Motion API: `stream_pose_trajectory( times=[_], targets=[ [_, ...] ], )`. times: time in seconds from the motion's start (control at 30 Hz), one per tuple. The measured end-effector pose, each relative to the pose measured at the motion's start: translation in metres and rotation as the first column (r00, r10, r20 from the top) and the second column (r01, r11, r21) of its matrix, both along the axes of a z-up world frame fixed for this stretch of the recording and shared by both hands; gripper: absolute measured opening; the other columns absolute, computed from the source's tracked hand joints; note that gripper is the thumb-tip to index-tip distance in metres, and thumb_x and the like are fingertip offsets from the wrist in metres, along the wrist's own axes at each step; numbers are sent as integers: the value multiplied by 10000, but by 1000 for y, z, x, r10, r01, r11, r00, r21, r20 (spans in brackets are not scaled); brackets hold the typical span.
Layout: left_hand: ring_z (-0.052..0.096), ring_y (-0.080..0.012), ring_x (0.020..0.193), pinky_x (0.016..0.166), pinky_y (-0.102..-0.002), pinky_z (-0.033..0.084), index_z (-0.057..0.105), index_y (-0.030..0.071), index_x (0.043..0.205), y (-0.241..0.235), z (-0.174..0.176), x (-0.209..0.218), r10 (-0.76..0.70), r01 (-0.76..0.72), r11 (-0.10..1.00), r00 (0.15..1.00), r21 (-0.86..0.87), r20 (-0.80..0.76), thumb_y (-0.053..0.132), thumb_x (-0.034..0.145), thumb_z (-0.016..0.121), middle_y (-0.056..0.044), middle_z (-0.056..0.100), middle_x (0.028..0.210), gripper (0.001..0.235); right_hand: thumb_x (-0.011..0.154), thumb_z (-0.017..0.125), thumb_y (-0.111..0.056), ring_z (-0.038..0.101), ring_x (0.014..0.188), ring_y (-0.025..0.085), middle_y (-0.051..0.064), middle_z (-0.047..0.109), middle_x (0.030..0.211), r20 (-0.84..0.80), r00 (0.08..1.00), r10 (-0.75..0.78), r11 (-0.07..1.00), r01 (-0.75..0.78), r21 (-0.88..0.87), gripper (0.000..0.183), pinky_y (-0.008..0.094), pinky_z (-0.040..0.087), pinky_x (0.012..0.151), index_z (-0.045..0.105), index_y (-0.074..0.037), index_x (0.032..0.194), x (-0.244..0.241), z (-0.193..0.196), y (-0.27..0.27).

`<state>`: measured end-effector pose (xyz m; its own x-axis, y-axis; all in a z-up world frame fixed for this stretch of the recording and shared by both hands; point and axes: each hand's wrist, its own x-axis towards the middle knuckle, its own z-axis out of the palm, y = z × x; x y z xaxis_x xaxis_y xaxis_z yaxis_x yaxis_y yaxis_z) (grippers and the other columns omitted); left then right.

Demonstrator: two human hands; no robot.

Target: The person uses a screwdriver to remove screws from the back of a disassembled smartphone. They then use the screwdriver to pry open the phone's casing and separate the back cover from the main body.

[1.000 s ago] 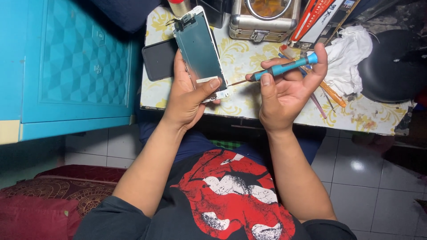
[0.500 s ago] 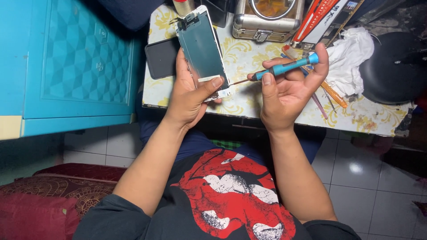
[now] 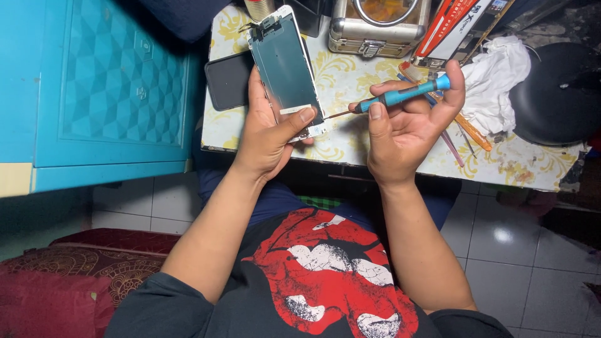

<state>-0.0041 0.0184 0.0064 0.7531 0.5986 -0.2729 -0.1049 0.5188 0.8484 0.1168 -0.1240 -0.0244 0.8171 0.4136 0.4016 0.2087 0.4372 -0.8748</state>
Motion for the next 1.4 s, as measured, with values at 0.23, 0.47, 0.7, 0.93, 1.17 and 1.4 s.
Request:
stream_pose_trajectory(
  times=[0.23, 0.47, 0.7, 0.93, 1.17, 1.4],
  targets=[
    [657, -139, 1045, 524, -252, 575, -66, 326, 1624, 0, 0, -1, -2, 2, 1000, 1000, -9, 16, 71, 867, 755, -26, 202, 1720, 1145, 1077, 701, -41, 656, 1001, 286, 284, 664, 1123, -1, 1000, -26, 1000, 26, -8, 774, 486, 711, 913, 204, -262, 1628, -2, 2, 1],
    [635, -165, 1105, 514, -259, 585, -26, 312, 1630, -1, -4, 0, 17, -18, 1000, 999, 9, 48, 53, 871, 757, -40, 293, 1676, 1121, 1080, 693, -23, 651, 1019, 312, 306, 649, 1128, 33, 999, -30, 1000, 30, -5, 780, 515, 716, 908, 199, -274, 1629, -3, 1, -1],
    [654, -211, 1174, 508, -268, 559, 22, 326, 1634, -3, 0, 1, 69, -70, 997, 997, 11, 39, 42, 873, 752, -30, 398, 1617, 1092, 1134, 561, -106, 665, 1133, 348, 287, 655, 1194, 101, 988, -121, 992, 122, -8, 517, 569, 684, 1037, 324, -150, 1591, 5, 1, -4],
    [667, -300, 1299, 487, -262, 574, -1, 321, 1641, -4, 1, 1, 41, -42, 999, 995, 12, 91, 25, 883, 755, -94, 502, 1550, 1111, 1063, 683, -67, 721, 1018, 283, 148, 528, 1198, 178, 977, 115, 951, -57, -302, 314, 338, 595, 932, 449, -41, 1271, 53, 31, -36],
    [592, -286, 1356, 1161, -409, 496, 12, 226, 1654, -2, -11, 2, 31, -53, 991, 983, 119, 182, -34, 916, 736, -94, 314, 1664, 1065, 1010, 773, -217, 636, 883, 146, 49, 688, 1010, 292, 867, 404, 635, -36, -772, 214, 278, 455, 727, 646, -61, 1082, 77, 76, -46],
    [524, -240, 1416, 1225, -407, 444, 5, 209, 1653, -2, -15, -1, 14, -45, 985, 983, 165, 182, -5, 919, 750, -83, 237, 1706, 1067, 1009, 761, -292, 685, 762, 124, -19, 767, 865, 340, 762, 552, 486, 38, -873, 182, 286, 465, 712, 755, -116, 961, 80, 100, -42]
  ],
)
